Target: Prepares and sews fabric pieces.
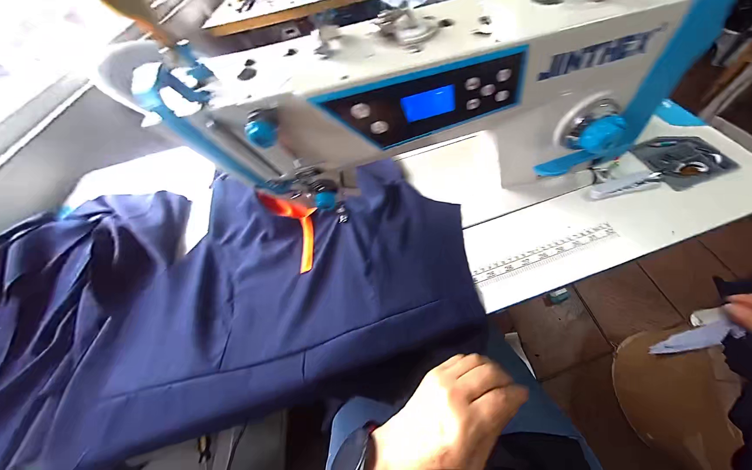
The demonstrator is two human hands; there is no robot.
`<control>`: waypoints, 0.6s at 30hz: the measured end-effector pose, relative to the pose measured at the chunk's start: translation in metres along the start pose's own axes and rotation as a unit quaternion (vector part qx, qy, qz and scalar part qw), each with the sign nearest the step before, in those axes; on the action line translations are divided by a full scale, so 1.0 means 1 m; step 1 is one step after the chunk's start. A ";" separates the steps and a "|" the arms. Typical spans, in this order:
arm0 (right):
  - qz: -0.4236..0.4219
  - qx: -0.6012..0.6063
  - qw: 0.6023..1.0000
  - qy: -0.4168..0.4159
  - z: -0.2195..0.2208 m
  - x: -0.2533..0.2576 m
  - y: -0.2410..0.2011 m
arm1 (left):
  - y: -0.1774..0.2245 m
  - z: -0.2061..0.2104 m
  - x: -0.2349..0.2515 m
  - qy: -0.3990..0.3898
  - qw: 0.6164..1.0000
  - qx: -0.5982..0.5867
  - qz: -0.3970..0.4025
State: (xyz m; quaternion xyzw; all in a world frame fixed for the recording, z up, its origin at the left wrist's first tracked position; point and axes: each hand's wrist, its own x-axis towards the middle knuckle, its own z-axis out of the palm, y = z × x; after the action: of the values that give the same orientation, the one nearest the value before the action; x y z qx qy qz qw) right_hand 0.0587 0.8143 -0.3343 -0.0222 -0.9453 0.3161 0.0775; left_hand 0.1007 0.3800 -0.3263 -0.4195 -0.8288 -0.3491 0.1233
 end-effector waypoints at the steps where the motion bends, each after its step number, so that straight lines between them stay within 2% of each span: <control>1: -0.078 0.027 0.992 -0.095 0.005 0.004 -0.043 | 0.002 -0.003 0.015 0.008 1.000 0.003 0.011; 3: -0.277 0.097 0.937 -0.191 0.026 0.006 -0.123 | 0.008 -0.016 0.045 0.008 1.000 0.017 -0.003; 4: -0.351 0.138 0.898 -0.229 0.036 0.009 -0.159 | 0.010 -0.026 0.056 0.010 1.000 0.008 -0.021; 5: -0.389 0.170 0.868 -0.258 0.042 0.013 -0.192 | 0.009 -0.036 0.063 0.017 0.999 -0.021 -0.042; 6: -0.394 0.196 0.853 -0.281 0.046 0.018 -0.219 | 0.005 -0.050 0.066 0.020 0.996 -0.061 -0.068; 8: -0.343 0.270 0.836 -0.331 0.053 0.035 -0.257 | -0.005 -0.088 0.063 0.008 0.981 -0.138 -0.135; 11: -0.242 0.390 0.764 -0.454 0.078 0.060 -0.282 | -0.024 -0.136 0.041 0.081 0.948 -0.189 -0.243; 13: -0.170 0.406 0.769 -0.464 0.104 0.066 -0.297 | -0.042 -0.152 0.021 0.147 0.913 -0.219 -0.310; 16: -0.091 0.332 0.851 -0.396 0.132 0.074 -0.320 | -0.066 -0.168 -0.003 0.180 0.826 -0.265 -0.463; 18: -0.067 0.286 0.880 -0.373 0.145 0.080 -0.326 | -0.080 -0.174 -0.018 0.166 0.769 -0.309 -0.535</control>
State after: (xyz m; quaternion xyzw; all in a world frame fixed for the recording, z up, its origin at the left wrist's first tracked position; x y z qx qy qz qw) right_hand -0.0410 0.4746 -0.2419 0.1834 -0.7722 0.5514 -0.2570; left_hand 0.0343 0.2175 -0.2467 0.1403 -0.7331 -0.6601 -0.0842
